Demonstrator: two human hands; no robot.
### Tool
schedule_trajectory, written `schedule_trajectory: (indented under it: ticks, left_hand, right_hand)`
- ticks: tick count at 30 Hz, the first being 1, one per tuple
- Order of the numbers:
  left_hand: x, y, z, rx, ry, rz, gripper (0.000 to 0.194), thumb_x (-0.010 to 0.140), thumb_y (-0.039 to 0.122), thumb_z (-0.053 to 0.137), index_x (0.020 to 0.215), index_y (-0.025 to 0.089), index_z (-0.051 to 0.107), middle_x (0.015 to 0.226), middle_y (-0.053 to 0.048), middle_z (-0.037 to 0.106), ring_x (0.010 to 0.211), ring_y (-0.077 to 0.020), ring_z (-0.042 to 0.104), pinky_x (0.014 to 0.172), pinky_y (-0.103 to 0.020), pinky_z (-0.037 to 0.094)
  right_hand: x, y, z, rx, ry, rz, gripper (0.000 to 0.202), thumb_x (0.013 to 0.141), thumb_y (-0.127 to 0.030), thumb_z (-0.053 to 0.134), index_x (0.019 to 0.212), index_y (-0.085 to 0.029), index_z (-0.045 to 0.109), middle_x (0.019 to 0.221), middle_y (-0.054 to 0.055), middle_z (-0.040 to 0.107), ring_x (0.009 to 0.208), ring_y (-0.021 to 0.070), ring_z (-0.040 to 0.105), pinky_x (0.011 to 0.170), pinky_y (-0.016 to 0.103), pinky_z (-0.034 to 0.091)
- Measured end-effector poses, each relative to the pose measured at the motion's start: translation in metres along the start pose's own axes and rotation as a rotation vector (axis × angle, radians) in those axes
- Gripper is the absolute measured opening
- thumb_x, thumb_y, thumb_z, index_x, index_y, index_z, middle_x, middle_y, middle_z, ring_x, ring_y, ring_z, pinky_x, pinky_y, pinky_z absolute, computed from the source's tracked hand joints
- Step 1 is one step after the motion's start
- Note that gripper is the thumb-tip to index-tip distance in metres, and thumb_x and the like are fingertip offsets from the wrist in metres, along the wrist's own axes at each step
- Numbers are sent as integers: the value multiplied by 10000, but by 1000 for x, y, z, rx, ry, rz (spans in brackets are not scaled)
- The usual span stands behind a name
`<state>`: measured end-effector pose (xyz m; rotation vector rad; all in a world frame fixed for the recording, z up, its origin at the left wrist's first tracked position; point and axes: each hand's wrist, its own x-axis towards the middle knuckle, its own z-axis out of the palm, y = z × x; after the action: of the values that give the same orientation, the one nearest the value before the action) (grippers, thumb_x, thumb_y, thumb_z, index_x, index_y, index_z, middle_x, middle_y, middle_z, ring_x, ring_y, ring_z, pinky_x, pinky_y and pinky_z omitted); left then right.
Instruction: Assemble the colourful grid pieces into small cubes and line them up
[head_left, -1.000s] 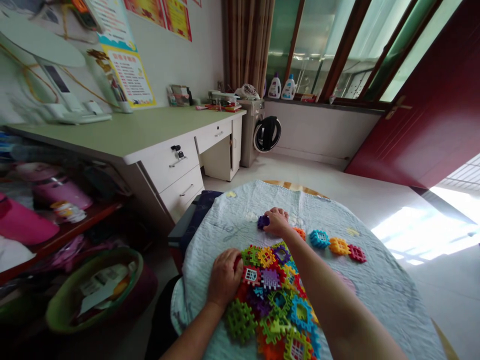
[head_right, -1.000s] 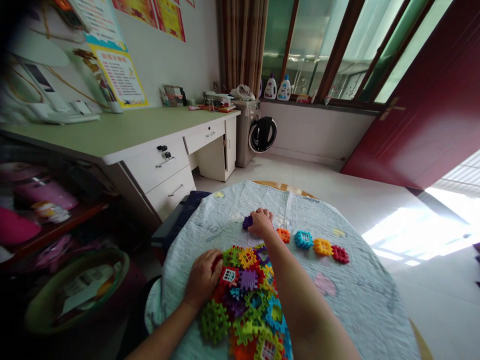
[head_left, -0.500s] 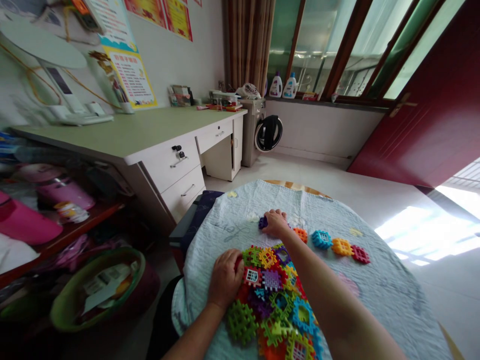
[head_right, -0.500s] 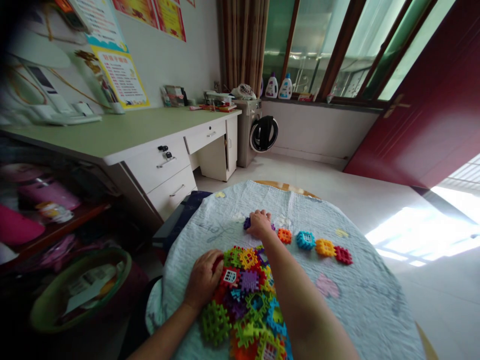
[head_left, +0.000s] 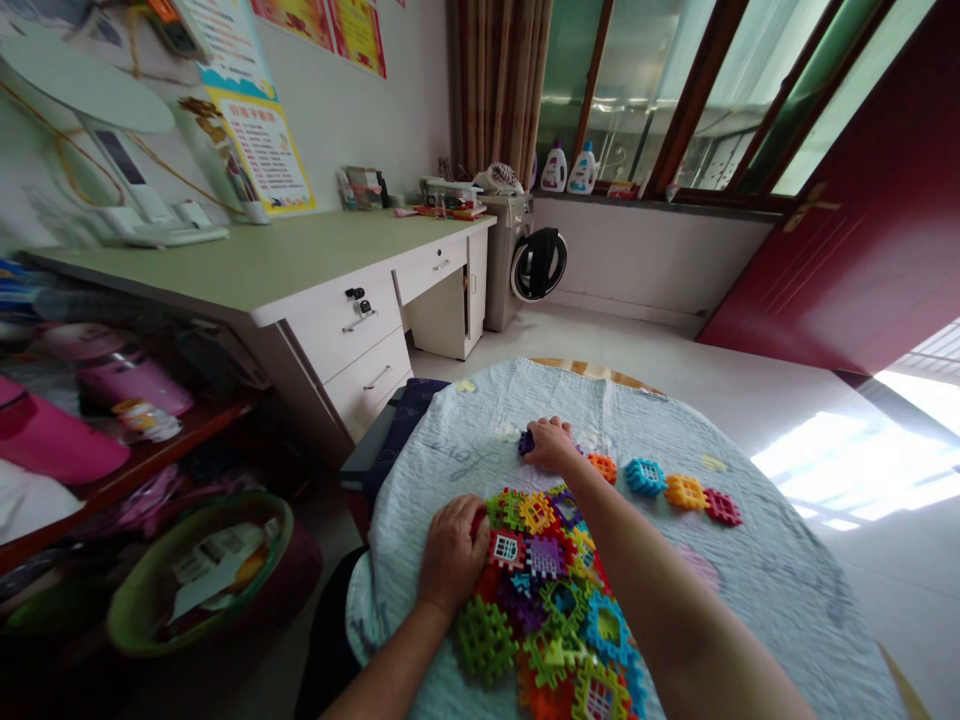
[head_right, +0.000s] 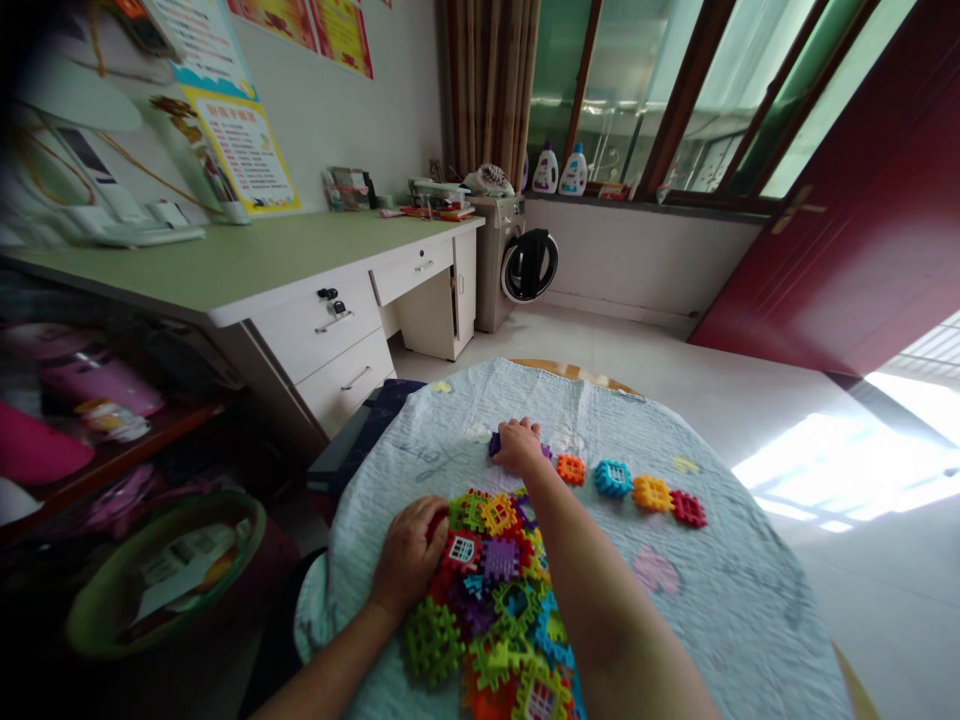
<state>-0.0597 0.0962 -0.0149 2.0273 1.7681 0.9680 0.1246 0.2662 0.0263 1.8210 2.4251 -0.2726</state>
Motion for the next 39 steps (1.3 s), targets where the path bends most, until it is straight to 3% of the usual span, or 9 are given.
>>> schedule_trajectory:
  ticks: [9,13,16,19,22,25,29,33,39]
  left_hand:
    - [-1,0,0,4,16,8,211,883,266,468,1001,203,631,1049,-84,676,1029,-246,612,941,-438,478]
    - [0,2,0,13,20,4,202,884,267,469,986,203,630,1028,-76,679,1007,-235,618,938,-427,481]
    - [0,2,0,16,23,8,198,885,258,465,986,204,627,1018,-71,679,1000,-231,619,945,-429,480]
    - [-1,0,1,20,33,20,208,890,259,462,1001,202,628,1031,-71,683,1012,-235,619,955,-439,478]
    - [-1,-3,4,27,48,33,221,900,275,456,1014,199,630,1052,-77,685,1025,-238,621,953,-442,484]
    - [-1,-6,5,38,68,46,228,902,281,454,1009,197,638,1056,-81,690,1019,-237,629,946,-440,493]
    - [0,-7,6,37,83,62,234,901,284,458,1002,193,649,1046,-80,699,999,-227,639,942,-434,502]
    - [1,-7,6,25,82,72,258,911,307,450,1012,192,658,1070,-83,700,1020,-229,640,955,-437,502]
    - [0,-8,3,2,66,81,280,917,340,457,1032,184,660,1127,-91,683,1086,-228,619,1004,-443,481]
  right_hand:
    - [-6,-2,-5,1,2,33,422,684,-359,675,1055,-159,649,1116,158,628,1094,324,458,916,433,265]
    - [-11,-1,-15,28,35,37,556,688,-459,691,1163,-181,609,1206,143,593,1139,319,431,951,435,258]
    - [-27,8,-24,143,169,67,609,757,-506,628,1280,-205,545,1295,128,549,1182,310,414,968,425,268]
    - [-60,31,-25,332,405,110,520,808,-458,578,1273,-226,559,1284,113,564,1173,301,443,972,427,298]
    - [-109,62,-8,473,547,143,433,825,-418,523,1192,-201,599,1192,119,605,1116,278,514,962,407,362]
    - [-158,95,23,515,611,251,377,833,-430,480,1094,-202,628,1101,116,635,1052,258,561,946,381,408]
    - [-204,127,70,365,590,391,340,821,-413,481,1032,-200,643,1090,123,637,1049,274,566,916,403,425]
    - [-220,135,97,173,458,538,349,837,-415,498,1090,-223,639,1189,109,610,1070,292,548,889,416,417]
    - [-221,122,96,103,412,577,359,903,-398,441,1173,-210,585,1260,112,572,1116,286,515,930,434,380]
